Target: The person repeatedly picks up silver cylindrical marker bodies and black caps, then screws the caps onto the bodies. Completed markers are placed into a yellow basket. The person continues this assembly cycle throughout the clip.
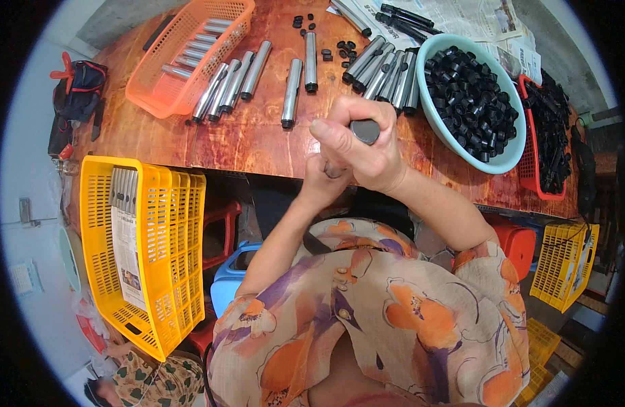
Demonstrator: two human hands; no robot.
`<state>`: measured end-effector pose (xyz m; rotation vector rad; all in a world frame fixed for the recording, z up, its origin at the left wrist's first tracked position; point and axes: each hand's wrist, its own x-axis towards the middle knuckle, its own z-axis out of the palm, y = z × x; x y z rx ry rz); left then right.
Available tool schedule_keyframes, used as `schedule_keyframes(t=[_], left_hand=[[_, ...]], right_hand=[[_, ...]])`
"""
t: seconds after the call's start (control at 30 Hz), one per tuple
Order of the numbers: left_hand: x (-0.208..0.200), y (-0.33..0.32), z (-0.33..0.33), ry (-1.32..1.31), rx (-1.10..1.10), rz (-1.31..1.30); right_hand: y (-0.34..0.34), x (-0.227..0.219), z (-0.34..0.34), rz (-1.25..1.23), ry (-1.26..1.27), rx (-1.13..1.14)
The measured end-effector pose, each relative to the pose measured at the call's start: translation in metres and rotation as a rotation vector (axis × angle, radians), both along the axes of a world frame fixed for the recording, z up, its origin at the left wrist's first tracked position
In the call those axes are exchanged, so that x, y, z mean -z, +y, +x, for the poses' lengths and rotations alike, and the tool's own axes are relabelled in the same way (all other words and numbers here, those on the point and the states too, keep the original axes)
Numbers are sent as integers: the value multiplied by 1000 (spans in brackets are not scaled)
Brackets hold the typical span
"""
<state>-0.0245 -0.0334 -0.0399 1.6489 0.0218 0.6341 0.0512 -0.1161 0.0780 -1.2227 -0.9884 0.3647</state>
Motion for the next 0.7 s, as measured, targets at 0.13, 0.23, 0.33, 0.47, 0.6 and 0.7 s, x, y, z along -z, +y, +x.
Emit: schedule_keyframes(t=[0.13,0.23,0.33,0.47,0.6,0.7], left_hand=[[-15,23,-5,288,495,-300],[-9,13,-4,312,377,-266],[-2,-1,-4,208,123,-110],[15,-1,-11,307,31,66],[-7,-8,-17,308,88,-26],[-15,8,-29,292,191,32]], right_hand=[[1,-4,2,-41,113,-67],[2,-1,4,-25,120,11],[-2,0,7,-71,238,72],[3,-3,-7,17,167,135],[-6,-4,1,44,499,-14],[-14,-6,2,217,860,21]])
